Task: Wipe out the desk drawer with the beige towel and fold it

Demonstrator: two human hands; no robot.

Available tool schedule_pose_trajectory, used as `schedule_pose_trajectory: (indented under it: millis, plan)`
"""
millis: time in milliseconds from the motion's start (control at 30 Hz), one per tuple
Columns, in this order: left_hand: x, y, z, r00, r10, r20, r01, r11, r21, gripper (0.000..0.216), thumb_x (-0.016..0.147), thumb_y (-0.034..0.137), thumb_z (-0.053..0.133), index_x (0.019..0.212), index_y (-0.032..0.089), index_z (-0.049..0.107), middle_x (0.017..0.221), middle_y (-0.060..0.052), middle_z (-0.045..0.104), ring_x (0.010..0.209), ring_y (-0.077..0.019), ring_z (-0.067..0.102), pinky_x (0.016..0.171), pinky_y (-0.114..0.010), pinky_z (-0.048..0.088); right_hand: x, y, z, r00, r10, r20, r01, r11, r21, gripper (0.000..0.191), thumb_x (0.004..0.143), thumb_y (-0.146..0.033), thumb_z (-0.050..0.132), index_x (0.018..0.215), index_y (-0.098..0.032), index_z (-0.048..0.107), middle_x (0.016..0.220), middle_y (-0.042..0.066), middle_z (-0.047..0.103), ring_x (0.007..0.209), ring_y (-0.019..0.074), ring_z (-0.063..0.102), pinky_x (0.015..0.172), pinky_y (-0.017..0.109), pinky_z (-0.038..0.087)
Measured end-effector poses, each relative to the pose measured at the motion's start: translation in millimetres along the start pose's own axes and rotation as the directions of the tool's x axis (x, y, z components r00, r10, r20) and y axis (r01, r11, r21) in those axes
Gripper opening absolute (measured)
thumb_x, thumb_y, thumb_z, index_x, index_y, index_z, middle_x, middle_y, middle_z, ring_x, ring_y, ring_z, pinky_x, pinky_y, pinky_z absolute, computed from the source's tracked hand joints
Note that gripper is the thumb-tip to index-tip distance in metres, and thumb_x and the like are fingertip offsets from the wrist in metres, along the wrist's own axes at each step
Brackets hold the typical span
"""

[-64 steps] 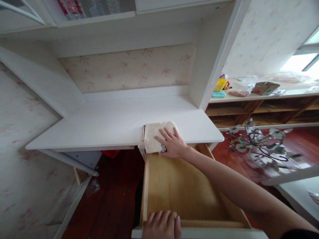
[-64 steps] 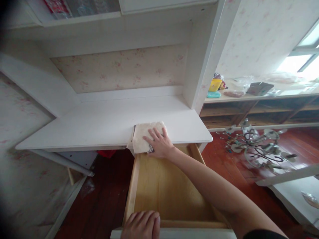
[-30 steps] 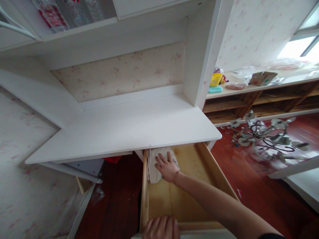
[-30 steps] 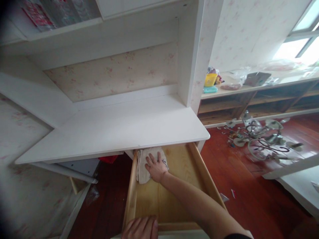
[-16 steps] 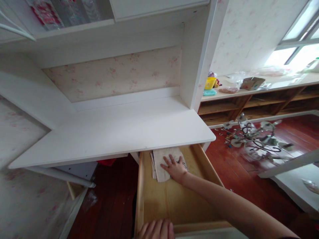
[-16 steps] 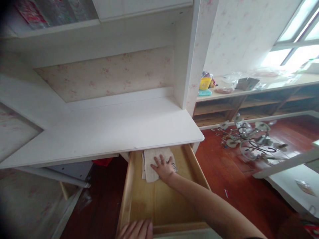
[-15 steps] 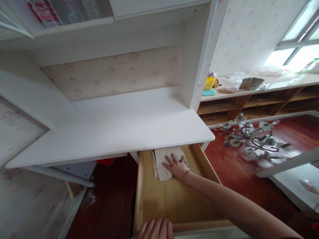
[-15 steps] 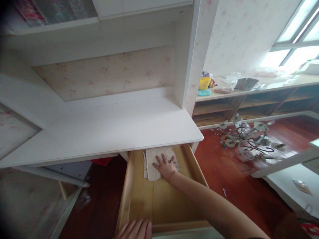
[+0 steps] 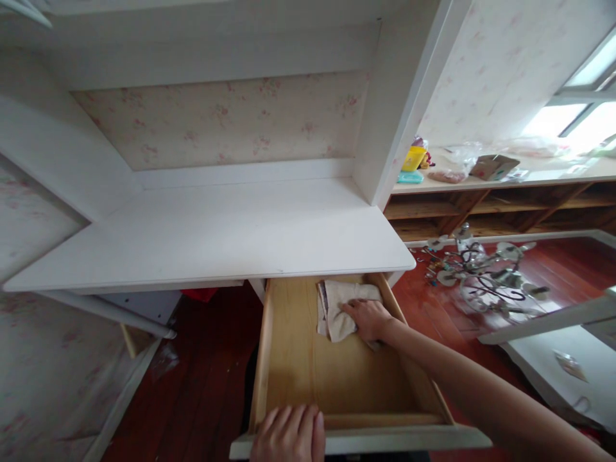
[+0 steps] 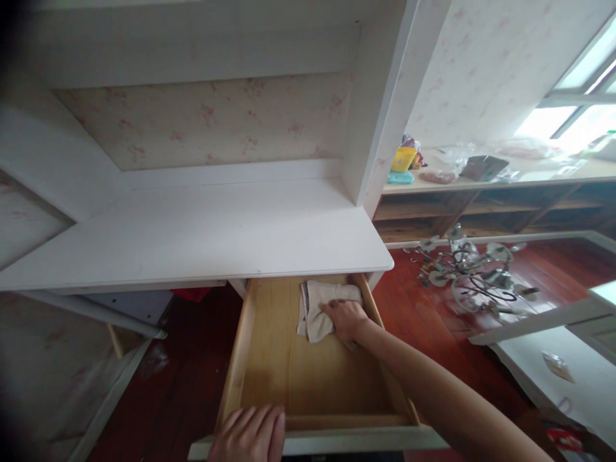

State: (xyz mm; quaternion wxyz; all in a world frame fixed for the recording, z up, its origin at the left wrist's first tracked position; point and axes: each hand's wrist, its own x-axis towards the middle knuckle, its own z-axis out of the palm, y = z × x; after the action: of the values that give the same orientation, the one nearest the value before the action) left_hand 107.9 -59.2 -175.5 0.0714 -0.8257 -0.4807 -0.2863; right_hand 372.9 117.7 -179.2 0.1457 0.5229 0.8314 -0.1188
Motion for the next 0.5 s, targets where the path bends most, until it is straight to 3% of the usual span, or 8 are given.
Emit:
schedule_pose_trajectory:
  millis: [300, 500]
  plan:
    - [11, 9, -11, 0.996, -0.06, 0.064, 0.061, 0.998, -0.013, 0.017, 0.091, 0.017, 0.047, 0.084, 0.023, 0.062, 0.068, 0.002, 0.064, 0.06, -0.0168, 0.059, 0.065, -0.035, 0.04, -77, -29, 33, 0.955, -0.28, 0.098, 0.291, 0.948, -0.127, 0.081, 0.058, -0.02, 0.066, 0.138, -0.02, 0.05, 0.114, 0.017, 0.063, 0.097, 0.0365, 0.062, 0.079, 0.048, 0.048]
    - [11, 10, -9, 0.997, -0.062, 0.041, 0.06, 0.997, 0.052, 0.018, 0.088, 0.017, 0.048, 0.072, 0.023, 0.055, 0.06, 0.002, 0.057, 0.055, -0.017, 0.053, 0.06, -0.035, 0.036, -77, -37, 38, 0.922, -0.38, 0.076, 0.387, 0.916, -0.103, 0.065, 0.057, -0.017, 0.06, 0.122, -0.017, 0.06, 0.105, 0.017, 0.066, 0.088, 0.035, 0.065, 0.073, 0.045, 0.047]
